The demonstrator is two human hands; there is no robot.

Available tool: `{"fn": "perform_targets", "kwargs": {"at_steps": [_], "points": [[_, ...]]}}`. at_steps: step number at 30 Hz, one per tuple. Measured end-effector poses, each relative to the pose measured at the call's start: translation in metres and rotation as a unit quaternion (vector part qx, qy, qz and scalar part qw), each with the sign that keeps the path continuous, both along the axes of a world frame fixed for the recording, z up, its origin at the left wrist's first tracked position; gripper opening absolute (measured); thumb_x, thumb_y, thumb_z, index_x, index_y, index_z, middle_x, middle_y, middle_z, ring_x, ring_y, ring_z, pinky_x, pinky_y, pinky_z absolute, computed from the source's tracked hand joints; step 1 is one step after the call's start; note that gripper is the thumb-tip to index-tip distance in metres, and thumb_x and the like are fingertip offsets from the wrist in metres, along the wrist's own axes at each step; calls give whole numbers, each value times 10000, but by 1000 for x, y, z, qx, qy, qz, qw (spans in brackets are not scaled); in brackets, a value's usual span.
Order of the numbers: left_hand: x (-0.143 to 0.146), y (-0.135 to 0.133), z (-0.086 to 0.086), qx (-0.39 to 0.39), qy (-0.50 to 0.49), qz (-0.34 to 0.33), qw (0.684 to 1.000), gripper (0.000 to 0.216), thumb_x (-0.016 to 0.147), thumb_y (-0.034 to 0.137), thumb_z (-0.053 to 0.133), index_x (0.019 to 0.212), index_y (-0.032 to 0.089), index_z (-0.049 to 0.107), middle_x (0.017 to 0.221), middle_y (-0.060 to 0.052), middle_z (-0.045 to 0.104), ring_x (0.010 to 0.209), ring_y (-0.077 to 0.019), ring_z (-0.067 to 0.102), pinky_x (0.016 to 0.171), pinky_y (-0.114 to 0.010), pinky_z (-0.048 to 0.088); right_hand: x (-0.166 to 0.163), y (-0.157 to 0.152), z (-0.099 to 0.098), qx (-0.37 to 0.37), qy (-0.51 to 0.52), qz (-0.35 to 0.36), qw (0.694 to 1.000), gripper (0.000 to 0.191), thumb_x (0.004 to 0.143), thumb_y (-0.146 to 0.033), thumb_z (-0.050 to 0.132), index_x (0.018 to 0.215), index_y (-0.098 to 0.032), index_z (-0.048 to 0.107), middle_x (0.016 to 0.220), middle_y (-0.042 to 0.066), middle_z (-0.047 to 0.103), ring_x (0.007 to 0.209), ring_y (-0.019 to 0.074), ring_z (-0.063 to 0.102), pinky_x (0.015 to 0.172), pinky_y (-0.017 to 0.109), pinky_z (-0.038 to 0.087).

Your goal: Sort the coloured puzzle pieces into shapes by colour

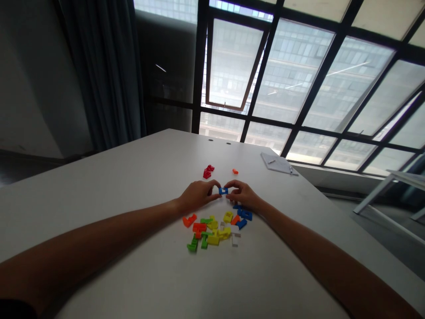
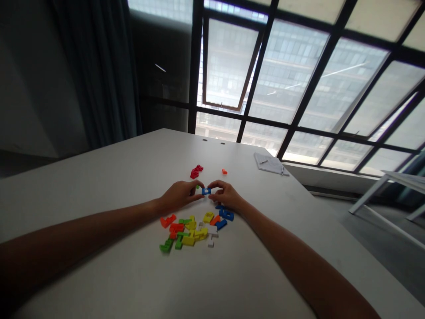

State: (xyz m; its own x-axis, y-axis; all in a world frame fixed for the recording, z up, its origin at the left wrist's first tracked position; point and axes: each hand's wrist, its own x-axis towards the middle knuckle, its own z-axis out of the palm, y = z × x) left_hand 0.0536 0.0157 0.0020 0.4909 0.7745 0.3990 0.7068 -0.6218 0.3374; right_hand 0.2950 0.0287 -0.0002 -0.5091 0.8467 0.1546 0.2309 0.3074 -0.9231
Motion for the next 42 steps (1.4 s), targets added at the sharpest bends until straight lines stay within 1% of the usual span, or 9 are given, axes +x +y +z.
{"fn": "perform_targets", "kwargs": {"at_steps": [4,9,14,21,27,30,32,36,42], "points": [[0,1,-2,4,6,3,1000,422,934,563,584,1242,274,585,745,22,659,646,-168,620,564,-251,354,-2,3,-4,26,-27,-26,999,402,770,-421,796,1064,-185,656,797,2,679,612,126,602,586,279,532],[0,2,-5,3,10,15,1000,412,950,468,572,1296,263,484,774,29,667,668,-175,628,569,-256,354,17,27,-1,114,-81,-126,982,310,836,-416,726,1034,-199,627,1020,60,707,659,150,651,614,311,548],[2,2,-7,8,40,8,999,379,944,390,565,1292,276,471,790,41,674,674,-175,632,571,-264,351,72,51,-5,275,-368,-320,829,230,942,-380,597,1129,-246,599,1037,57,737,797,207,673,712,324,495],[3,0,-4,6,58,2,998,369,947,376,539,1297,271,485,800,31,677,680,-177,634,573,-265,363,103,68,-19,239,-445,-339,793,300,971,-365,533,1209,-221,645,1076,107,734,1003,263,658,848,349,470],[3,-2,-2,-1,67,-13,998,361,957,384,526,1302,280,509,808,25,684,684,-182,635,570,-262,372,103,76,-25,198,-472,-360,780,580,982,-504,469,1484,-212,464,1345,211,608,1217,392,556,965,531,422],[3,-4,0,-4,69,-24,997,334,965,397,512,1275,276,542,823,14,687,698,-182,644,578,-261,389,102,70,-22,219,-415,-358,807,629,969,-439,492,1525,-160,398,1376,254,562,1238,413,534,988,574,403],[3,-5,1,-7,72,-31,997,316,970,399,499,1252,275,571,838,5,690,712,-181,649,586,-259,399,97,64,-19,247,-360,-318,842,521,956,-354,502,1433,-145,525,1326,232,600,1214,381,552,1020,554,397],[3,-5,2,-1,83,-35,996,293,963,388,505,1217,286,609,848,-1,695,716,-184,646,591,-259,399,76,49,-12,252,-317,-171,898,268,901,-292,566,1068,-208,758,1073,89,730,945,235,656,923,374,501],[3,-2,-1,8,76,-46,996,303,950,374,518,1222,281,613,810,-1,685,722,-189,645,627,-274,418,46,16,-1,135,-173,48,974,323,923,-365,565,1114,-187,755,1053,86,729,971,240,654,867,369,527]]}}
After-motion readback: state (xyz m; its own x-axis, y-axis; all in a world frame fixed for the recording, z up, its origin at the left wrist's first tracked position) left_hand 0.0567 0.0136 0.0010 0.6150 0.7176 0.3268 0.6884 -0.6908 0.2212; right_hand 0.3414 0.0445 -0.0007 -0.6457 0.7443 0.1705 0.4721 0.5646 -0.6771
